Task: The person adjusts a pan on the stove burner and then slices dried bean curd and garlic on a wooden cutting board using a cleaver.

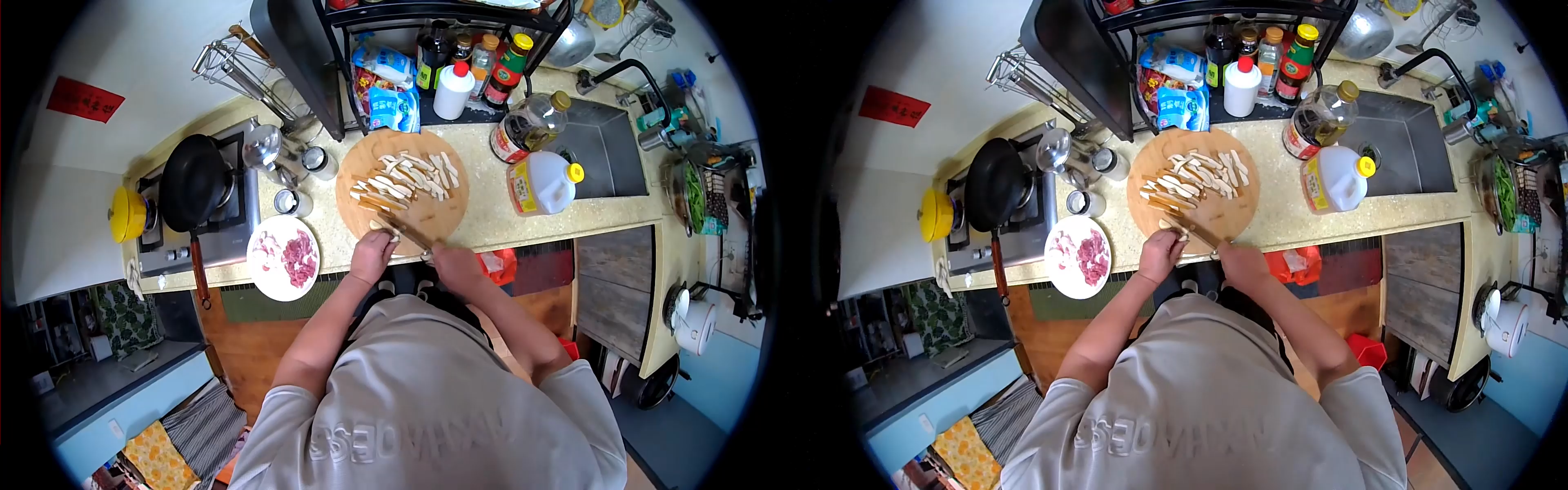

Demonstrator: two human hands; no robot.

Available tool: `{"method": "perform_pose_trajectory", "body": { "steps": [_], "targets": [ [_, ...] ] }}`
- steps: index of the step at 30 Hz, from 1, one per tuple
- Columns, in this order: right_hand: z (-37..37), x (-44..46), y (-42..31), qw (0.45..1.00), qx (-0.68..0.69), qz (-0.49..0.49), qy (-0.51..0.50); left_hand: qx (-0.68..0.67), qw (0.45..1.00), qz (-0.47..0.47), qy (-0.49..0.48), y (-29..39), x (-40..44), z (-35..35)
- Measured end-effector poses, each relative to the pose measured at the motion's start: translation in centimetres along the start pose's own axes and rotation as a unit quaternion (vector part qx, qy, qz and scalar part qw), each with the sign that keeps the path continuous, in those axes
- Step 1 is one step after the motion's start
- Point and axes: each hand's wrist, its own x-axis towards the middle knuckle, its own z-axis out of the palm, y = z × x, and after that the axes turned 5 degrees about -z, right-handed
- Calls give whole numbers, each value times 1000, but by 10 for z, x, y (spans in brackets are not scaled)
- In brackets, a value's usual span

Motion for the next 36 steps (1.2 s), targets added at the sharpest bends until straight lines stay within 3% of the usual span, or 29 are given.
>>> {"method": "perform_pose_trajectory", "body": {
  "steps": [20,26,33,36],
  "targets": [
    [8,12,3,999,7,-20,-24,30,999,-28,-31,0,3,2],
    [-8,9,2,999,-10,-10,-36,5,1000,20,-4,3,1,-1],
    [-13,-2,-2,999,-3,-41,3,20,999,6,-27,3,6,-1],
    [-15,-1,-6,999,2,-17,-32,12,1000,3,-21,2,6,1]
  ]
}}
